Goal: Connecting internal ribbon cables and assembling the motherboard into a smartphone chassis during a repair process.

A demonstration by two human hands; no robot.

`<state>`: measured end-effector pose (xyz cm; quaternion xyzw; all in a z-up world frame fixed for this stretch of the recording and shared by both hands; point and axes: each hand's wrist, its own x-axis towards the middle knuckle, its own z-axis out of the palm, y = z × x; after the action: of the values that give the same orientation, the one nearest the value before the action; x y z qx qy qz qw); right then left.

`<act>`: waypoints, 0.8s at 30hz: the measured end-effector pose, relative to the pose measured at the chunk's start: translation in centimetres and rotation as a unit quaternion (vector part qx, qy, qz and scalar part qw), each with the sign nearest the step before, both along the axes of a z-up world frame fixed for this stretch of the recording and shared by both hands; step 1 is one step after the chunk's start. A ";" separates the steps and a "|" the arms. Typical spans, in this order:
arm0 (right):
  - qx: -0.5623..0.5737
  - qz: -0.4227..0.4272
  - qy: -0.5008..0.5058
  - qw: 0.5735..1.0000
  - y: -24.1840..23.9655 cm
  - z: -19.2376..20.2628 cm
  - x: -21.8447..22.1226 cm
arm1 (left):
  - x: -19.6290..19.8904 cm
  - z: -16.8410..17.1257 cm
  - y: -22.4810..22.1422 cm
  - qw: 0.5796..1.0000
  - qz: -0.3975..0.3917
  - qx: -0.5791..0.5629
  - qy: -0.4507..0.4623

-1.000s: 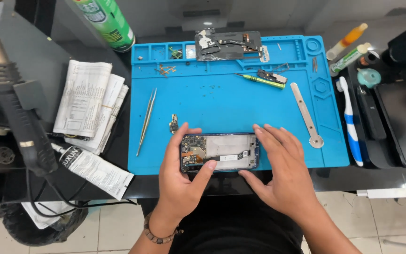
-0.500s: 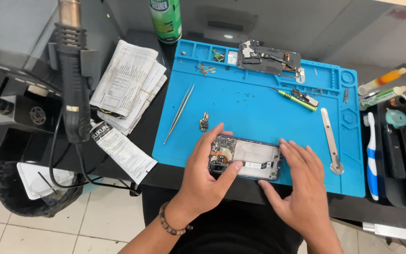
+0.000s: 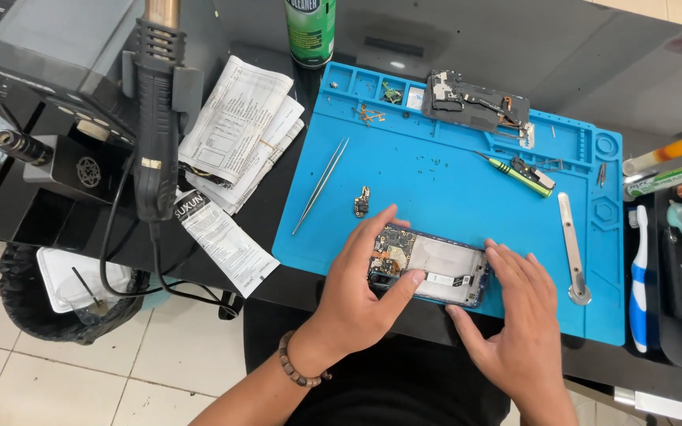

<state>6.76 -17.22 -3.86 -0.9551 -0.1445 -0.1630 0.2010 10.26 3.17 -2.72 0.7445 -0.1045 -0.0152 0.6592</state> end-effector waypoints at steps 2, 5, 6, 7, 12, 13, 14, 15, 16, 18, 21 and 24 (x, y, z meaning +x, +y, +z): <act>0.002 0.004 -0.007 1.000 -0.1 -0.1 0.0 | -0.1 -0.2 0.0 1.000 0.000 -0.002 -0.006; 0.012 0.001 -0.005 1.000 -0.3 -0.3 -0.2 | -0.1 -0.2 -0.1 1.000 0.003 -0.012 -0.011; 0.021 -0.008 0.004 1.000 -0.5 -0.4 -0.5 | -0.1 -0.2 -0.2 1.000 0.005 -0.019 -0.010; 0.023 -0.017 0.005 1.000 -0.5 -0.3 -0.5 | -0.3 -0.3 -0.2 1.000 -0.004 -0.017 -0.008; 0.067 0.095 -0.055 0.992 -1.1 0.1 -0.3 | -0.4 -0.5 -0.7 0.993 0.078 -0.040 -0.073; 0.069 0.086 -0.056 0.992 -1.3 0.1 -0.5 | -0.3 -0.5 -0.8 0.994 0.069 -0.039 -0.073; 0.068 0.095 -0.055 0.992 -1.4 0.0 -0.5 | -0.3 -0.5 -0.8 0.994 0.065 -0.037 -0.080; 0.067 0.104 -0.053 0.991 -1.4 -0.1 -0.6 | -0.4 -0.6 -0.8 0.994 0.062 -0.035 -0.087; 0.069 0.101 -0.055 0.991 -1.4 0.0 -0.6 | -0.4 -0.5 -0.8 0.994 0.058 -0.033 -0.088; 0.044 0.126 -0.057 0.989 -1.2 0.3 -0.6 | -0.4 -0.4 -0.9 0.995 0.043 -0.012 -0.095; 0.023 0.122 -0.097 0.988 -1.1 0.2 -1.0 | -0.3 -0.3 -0.9 0.996 0.011 -0.010 -0.089; 0.068 0.109 -0.112 0.985 -1.5 -0.1 -1.1 | 0.1 0.4 0.0 0.992 -0.004 0.025 -0.122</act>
<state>5.68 -18.72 -4.00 -0.8934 -0.2578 -0.2553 0.2651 10.40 3.19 -2.34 0.7569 -0.1867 0.0710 0.6223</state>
